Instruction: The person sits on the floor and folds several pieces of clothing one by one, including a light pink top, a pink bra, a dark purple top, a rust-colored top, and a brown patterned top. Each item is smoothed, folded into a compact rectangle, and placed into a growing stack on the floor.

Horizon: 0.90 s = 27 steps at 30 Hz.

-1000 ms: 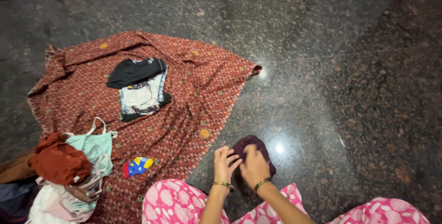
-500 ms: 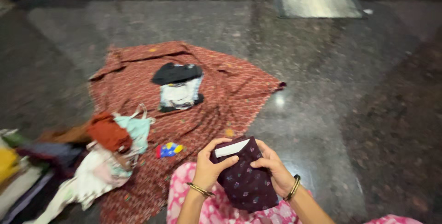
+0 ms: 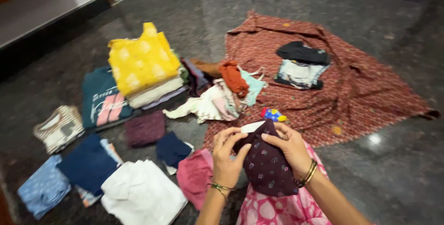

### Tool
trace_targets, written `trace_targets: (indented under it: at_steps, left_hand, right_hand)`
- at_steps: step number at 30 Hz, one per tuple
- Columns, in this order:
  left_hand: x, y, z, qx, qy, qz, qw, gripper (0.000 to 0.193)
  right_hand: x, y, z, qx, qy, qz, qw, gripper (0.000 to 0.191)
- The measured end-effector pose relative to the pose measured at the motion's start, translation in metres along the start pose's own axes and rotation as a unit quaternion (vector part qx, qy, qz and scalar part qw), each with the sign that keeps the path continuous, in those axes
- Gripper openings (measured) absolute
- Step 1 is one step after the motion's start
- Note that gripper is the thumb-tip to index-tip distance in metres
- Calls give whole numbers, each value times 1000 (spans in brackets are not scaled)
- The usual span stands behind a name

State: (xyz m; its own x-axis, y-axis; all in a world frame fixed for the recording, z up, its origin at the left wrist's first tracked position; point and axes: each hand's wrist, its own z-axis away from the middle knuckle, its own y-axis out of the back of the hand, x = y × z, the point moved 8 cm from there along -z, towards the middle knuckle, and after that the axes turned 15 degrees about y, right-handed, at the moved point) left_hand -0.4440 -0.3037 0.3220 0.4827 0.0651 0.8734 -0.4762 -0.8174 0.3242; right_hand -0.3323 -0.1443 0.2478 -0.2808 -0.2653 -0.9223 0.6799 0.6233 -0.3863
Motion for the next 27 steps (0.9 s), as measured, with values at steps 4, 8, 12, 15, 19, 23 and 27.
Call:
trace_targets:
  at_steps: [4,8,12,15,19,23,27]
  left_hand:
    - [-17,36,4,-1,-67,-46,997,14]
    - [-73,47,-6,-64,120,50,989,21]
    - [-111,34,-6,-67,255,-11,965,34]
    - [-98,34,-1,34,156,-48,986,27]
    - [-97,52,23,201,201,-91,954,27]
    - [-114,15,39,37,321,222,920,37]
    - [-129,3,51,-13,338,439,832,37]
  right_hand:
    - [28,-32,8,-42,-82,-37,995,37]
    - [43,-45,17,-74,-118,-35,990,37]
    - [54,-52,26,-110,-124,-51,985,37]
    - [59,-46,25,-71,-106,-36,991,36]
    - [38,-43,17,1,36,71,997,39]
    - [-1,-69,30,19,205,400,893,52]
    - [-2,-141,65,-173,358,411,820,62]
